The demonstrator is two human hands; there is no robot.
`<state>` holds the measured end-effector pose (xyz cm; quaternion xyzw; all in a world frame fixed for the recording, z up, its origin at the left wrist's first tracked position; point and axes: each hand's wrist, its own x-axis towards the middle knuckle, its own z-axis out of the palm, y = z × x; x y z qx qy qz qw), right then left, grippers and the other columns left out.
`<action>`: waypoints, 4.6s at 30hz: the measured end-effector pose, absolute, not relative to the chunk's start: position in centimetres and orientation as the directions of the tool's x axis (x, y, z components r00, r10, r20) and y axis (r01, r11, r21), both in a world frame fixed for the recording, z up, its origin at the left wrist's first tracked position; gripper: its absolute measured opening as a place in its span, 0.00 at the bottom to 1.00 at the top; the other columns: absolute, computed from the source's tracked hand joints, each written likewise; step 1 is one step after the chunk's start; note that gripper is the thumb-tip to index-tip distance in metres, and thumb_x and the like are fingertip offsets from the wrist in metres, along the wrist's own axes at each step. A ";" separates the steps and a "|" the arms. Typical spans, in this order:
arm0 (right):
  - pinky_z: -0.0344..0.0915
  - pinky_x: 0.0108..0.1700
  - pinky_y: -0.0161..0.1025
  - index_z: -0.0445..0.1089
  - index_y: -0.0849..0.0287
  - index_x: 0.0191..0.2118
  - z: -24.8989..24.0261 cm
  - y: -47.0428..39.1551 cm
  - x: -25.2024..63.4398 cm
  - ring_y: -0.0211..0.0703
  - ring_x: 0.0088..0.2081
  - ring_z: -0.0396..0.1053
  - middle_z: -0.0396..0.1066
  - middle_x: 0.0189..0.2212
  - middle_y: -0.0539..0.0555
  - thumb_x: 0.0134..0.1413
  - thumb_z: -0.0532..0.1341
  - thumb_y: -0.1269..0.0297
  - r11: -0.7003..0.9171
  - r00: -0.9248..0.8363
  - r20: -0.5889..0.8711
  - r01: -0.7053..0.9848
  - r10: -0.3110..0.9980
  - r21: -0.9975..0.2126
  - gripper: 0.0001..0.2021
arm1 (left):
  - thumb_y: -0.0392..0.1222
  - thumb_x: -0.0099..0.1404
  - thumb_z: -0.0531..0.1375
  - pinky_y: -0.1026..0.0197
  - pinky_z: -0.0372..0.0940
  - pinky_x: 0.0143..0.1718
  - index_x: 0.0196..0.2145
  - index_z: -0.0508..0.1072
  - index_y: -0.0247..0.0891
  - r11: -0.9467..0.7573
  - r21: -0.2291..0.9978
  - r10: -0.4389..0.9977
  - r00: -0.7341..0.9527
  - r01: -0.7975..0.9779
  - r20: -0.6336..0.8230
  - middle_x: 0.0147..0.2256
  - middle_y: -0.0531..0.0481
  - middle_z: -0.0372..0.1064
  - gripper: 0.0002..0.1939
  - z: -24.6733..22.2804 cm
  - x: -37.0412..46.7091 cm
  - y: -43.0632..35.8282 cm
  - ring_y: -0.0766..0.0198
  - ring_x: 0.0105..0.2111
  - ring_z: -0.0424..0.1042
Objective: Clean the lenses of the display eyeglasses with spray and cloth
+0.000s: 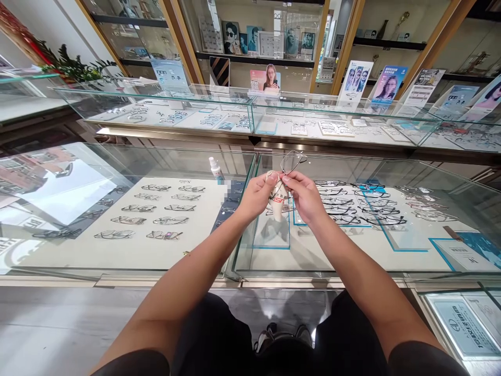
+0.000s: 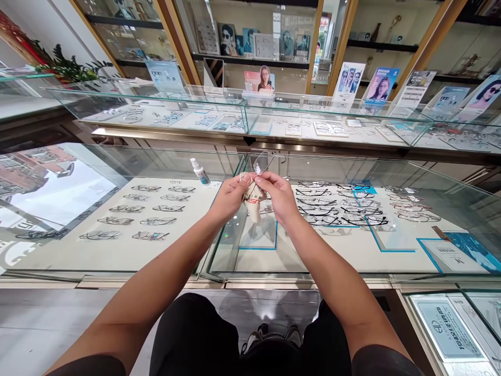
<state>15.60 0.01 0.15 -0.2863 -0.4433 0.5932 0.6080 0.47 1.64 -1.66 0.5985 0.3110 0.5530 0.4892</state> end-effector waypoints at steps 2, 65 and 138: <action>0.71 0.41 0.37 0.80 0.54 0.31 0.3 0.2 15.9 0.39 0.36 0.73 0.82 0.38 0.49 0.44 0.76 0.56 0.099 -0.099 0.168 -0.486 0.981 -0.868 0.10 | 0.67 0.68 0.65 0.63 0.66 0.35 0.49 0.82 0.34 -0.267 0.943 0.899 0.300 -0.200 0.318 0.35 0.46 0.78 0.31 -1.5 0.1 1.8 0.63 0.32 0.72; 0.67 0.57 0.44 0.74 0.51 0.33 1.7 0.8 19.0 0.47 0.50 0.76 0.83 0.39 0.50 0.55 0.73 0.52 0.345 -0.034 0.385 -0.375 0.922 -0.860 0.12 | 0.71 0.62 0.68 0.53 0.72 0.52 0.48 0.79 0.34 -0.179 0.902 0.973 0.066 -0.393 0.221 0.43 0.42 0.82 0.35 -1.6 -0.2 3.2 0.53 0.48 0.80; 0.68 0.50 0.44 0.73 0.54 0.30 2.9 0.3 20.3 0.45 0.39 0.74 0.76 0.30 0.49 0.62 0.64 0.60 0.384 -0.368 0.391 -0.096 0.844 -0.918 0.09 | 0.65 0.64 0.66 0.38 0.56 0.69 0.73 0.56 0.44 -0.653 0.085 0.330 0.182 0.753 0.926 0.70 0.33 0.64 0.48 -0.6 -2.5 2.2 0.38 0.70 0.64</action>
